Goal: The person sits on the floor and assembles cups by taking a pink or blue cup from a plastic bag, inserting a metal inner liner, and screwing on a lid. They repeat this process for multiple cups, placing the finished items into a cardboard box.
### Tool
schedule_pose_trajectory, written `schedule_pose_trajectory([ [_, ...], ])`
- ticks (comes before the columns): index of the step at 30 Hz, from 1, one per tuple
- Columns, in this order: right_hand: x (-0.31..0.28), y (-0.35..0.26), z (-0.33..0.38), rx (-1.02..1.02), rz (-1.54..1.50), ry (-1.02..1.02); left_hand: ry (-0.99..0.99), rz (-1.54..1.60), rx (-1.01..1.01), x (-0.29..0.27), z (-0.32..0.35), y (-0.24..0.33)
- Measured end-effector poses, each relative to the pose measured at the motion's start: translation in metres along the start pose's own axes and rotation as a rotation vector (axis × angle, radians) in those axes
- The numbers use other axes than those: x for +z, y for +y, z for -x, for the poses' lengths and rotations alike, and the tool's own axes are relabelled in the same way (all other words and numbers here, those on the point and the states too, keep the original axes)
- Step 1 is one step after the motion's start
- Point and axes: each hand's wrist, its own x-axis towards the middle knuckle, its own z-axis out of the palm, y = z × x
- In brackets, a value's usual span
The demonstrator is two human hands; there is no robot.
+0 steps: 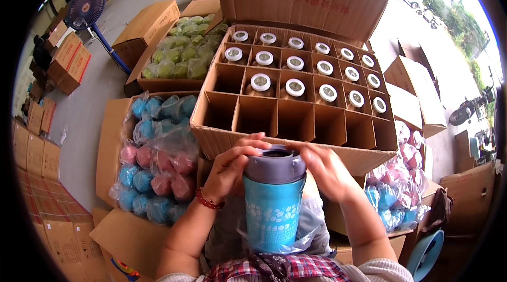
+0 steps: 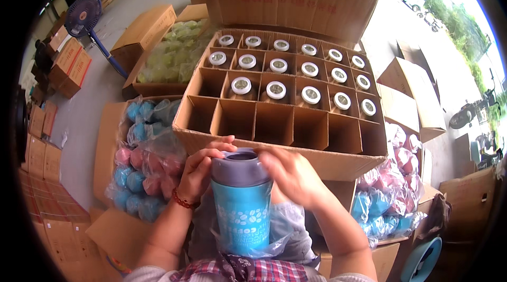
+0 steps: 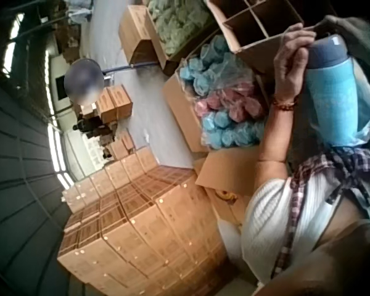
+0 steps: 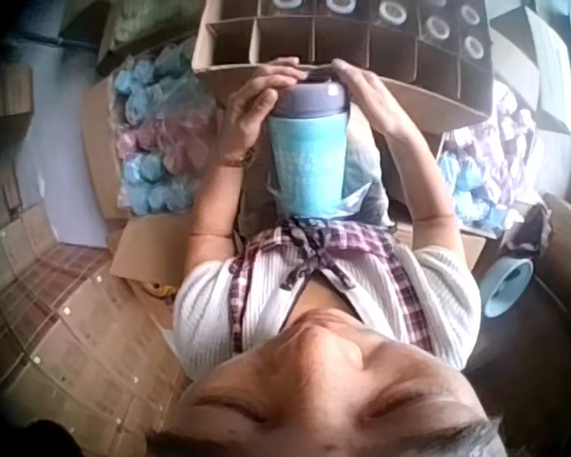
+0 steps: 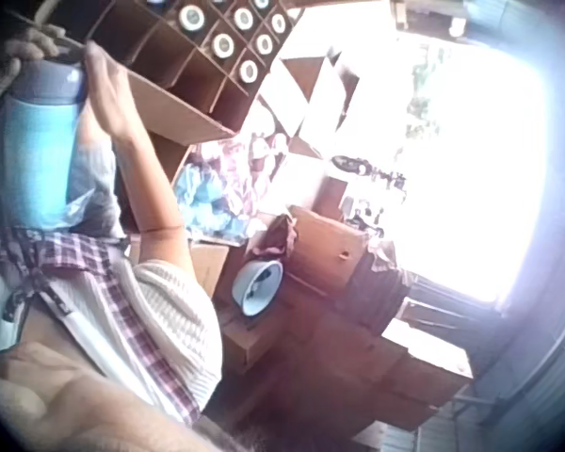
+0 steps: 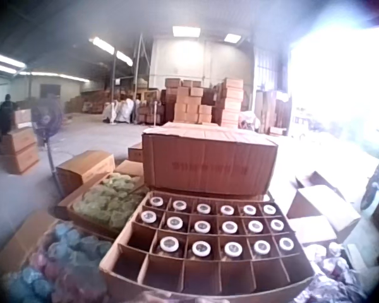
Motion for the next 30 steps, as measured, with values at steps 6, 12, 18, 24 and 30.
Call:
schedule_pose_trajectory([
  [6,0.002,0.039,-0.045,0.065,-0.636,-0.038,-0.014,-0.462,0.021,0.031,-0.033,0.045],
  [12,0.018,0.083,-0.054,-0.238,-0.846,-0.219,-0.242,-0.824,0.151,0.051,-0.042,0.039],
  [18,-0.018,0.015,0.000,0.030,-0.063,0.070,-0.084,0.019,-0.135,-0.006,-0.007,0.000],
  [24,0.056,0.079,-0.059,-0.579,-1.057,-0.105,-0.142,-1.038,0.149,0.088,-0.049,0.034],
  [30,-0.010,0.001,0.008,0.043,-0.102,0.037,-0.046,-0.074,-0.059,-0.024,0.009,-0.033],
])
